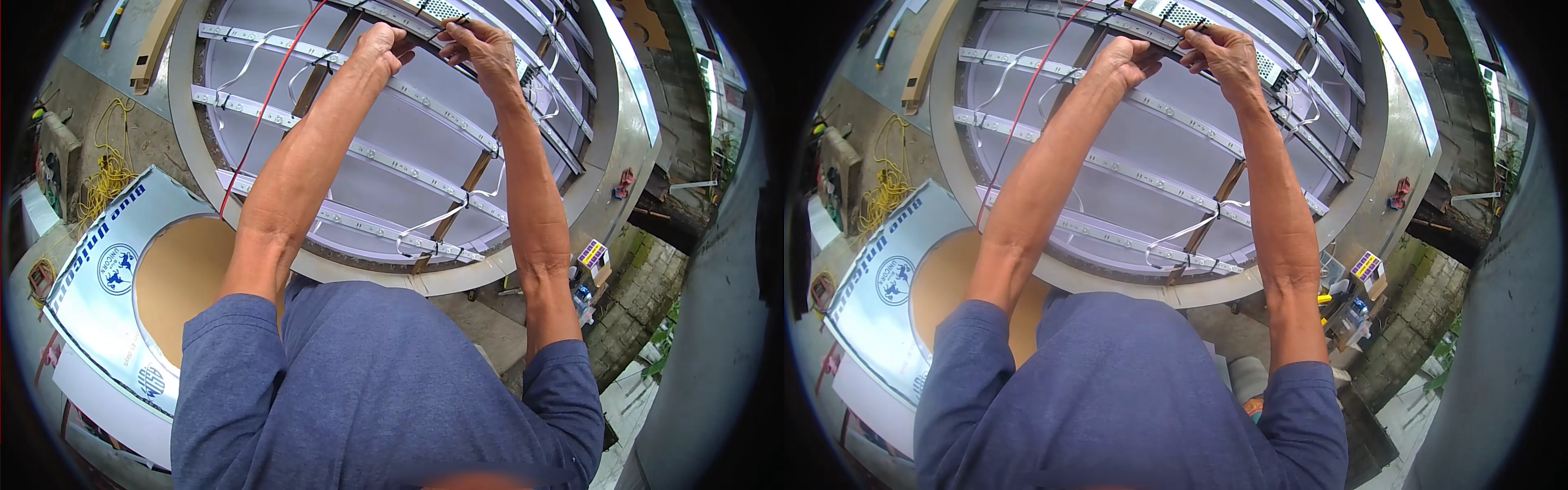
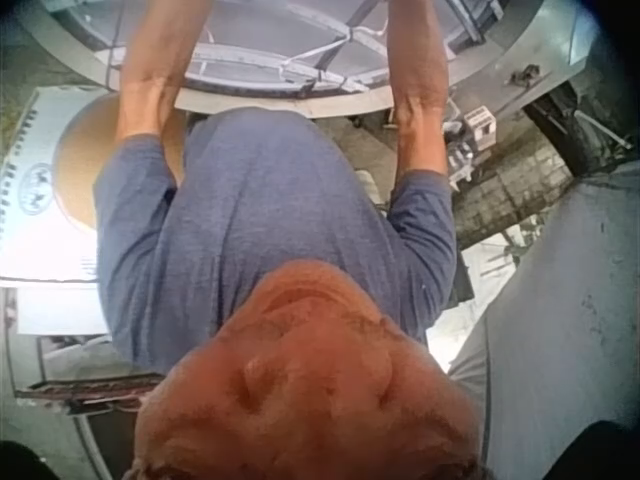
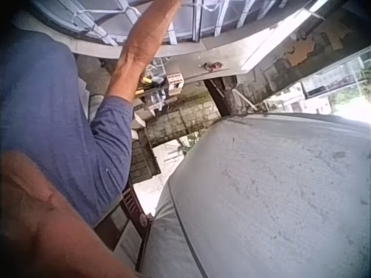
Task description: Wiring and assembling internal LED components into a circular sign frame.
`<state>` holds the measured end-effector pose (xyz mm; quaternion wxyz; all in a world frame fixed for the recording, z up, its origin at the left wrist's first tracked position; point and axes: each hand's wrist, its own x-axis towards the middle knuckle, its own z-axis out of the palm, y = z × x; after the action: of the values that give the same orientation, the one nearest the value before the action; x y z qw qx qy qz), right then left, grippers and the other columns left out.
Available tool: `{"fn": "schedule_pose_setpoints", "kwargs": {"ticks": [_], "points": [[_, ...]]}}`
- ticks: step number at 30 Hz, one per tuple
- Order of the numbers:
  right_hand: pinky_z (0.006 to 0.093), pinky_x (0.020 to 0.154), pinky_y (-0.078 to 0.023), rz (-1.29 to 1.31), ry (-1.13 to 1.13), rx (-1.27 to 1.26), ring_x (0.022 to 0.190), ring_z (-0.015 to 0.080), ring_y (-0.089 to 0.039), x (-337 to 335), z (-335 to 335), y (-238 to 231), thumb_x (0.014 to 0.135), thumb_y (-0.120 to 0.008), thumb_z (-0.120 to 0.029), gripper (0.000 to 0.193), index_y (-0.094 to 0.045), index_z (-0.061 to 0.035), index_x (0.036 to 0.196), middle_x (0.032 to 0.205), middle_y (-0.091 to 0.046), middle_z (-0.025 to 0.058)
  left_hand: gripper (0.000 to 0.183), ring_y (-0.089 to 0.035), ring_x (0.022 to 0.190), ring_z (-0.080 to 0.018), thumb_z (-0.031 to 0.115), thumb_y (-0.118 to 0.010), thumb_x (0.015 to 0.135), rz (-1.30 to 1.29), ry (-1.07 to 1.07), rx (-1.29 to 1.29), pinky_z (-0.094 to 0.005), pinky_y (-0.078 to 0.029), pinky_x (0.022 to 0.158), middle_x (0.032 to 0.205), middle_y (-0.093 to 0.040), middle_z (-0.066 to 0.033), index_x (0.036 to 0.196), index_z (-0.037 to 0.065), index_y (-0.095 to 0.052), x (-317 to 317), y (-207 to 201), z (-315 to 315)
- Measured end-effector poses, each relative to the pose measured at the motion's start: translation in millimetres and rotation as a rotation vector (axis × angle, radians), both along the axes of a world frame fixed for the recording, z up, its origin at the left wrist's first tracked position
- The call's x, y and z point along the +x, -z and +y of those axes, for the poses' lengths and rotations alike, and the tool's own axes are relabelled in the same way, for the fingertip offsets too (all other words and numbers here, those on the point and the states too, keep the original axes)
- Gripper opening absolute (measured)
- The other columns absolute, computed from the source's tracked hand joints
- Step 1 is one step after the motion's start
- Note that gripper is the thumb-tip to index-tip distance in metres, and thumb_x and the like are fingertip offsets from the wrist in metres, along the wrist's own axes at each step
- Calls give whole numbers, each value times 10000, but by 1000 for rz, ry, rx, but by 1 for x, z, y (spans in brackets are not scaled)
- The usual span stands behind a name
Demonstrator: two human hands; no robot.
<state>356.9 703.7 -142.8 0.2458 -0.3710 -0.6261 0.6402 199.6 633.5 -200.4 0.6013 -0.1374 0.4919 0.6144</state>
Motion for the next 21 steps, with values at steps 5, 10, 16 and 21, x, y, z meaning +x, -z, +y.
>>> {"fn": "schedule_pose_setpoints", "kwargs": {"ticks": [5,10,16,21], "points": [[241,551,-585,-111,-11,62,675,150,-720,5,2,-4,950,-677,-177,230,-720,5,1085,877,-742,122,289,-585,1161,-332,65,-443,968,-90,38,-43,-641,-376,1045,1182,-628,-194,1223,22,-571,-5,-4,-2],[228,518,-555,-165,17,119,622,129,-692,6,4,-7,939,-678,-171,203,-728,16,998,809,-732,108,286,-561,1188,-329,71,-442,966,-87,25,-2,-665,-362,1047,1203,-613,-196,1213,21,-575,-7,6,-1],[236,538,-568,-35,33,24,657,147,-707,1,8,6,936,-669,-156,203,-718,31,998,840,-733,126,273,-568,1181,-315,86,-445,975,-85,48,25,-642,-356,1070,1192,-623,-193,1204,13,-574,-15,16,-2],[240,546,-572,-2,33,-48,670,152,-709,4,7,12,938,-664,-147,206,-710,41,1009,850,-731,134,286,-562,1208,-304,79,-436,978,-81,69,-29,-643,-339,1087,1193,-625,-189,1228,6,-557,-5,0,-2]]}}
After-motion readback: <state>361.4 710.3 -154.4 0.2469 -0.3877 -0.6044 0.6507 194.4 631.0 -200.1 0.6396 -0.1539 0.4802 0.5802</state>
